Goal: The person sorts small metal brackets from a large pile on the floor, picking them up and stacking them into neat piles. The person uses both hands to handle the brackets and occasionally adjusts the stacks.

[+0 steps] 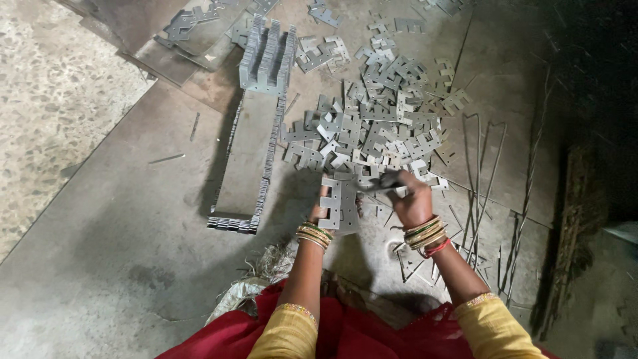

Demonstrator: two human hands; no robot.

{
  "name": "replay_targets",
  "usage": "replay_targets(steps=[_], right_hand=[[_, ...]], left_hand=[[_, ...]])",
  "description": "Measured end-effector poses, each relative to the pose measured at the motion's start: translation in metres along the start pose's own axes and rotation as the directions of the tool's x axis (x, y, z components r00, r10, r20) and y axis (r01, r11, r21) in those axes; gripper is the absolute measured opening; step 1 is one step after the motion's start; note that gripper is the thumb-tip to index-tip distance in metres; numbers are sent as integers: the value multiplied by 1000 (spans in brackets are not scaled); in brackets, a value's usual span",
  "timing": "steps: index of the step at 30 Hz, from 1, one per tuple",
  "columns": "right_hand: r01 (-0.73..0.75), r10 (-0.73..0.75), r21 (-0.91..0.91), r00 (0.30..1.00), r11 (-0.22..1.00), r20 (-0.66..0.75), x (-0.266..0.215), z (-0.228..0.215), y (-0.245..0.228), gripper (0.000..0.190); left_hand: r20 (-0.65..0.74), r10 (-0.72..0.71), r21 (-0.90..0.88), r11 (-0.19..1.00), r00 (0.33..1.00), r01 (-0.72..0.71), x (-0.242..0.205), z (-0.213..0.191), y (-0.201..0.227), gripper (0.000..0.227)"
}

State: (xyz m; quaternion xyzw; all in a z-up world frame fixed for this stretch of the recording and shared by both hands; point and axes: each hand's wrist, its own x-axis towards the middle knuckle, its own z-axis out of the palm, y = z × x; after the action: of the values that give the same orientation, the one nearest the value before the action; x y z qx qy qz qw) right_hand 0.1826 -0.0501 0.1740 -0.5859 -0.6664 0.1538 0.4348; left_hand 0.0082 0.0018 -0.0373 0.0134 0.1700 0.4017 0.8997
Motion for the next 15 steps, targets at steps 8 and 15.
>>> replay_targets(steps=[8,15], right_hand=[[-578,535,478,810,662,239,-6,8,40,27],[-395,435,-341,899,853,47,0,31,80,46]], left_hand=[[-24,112,-27,993,993,-113,-37,76,30,70],[-106,-18,11,1000,994,19,-60,104,42,87]])
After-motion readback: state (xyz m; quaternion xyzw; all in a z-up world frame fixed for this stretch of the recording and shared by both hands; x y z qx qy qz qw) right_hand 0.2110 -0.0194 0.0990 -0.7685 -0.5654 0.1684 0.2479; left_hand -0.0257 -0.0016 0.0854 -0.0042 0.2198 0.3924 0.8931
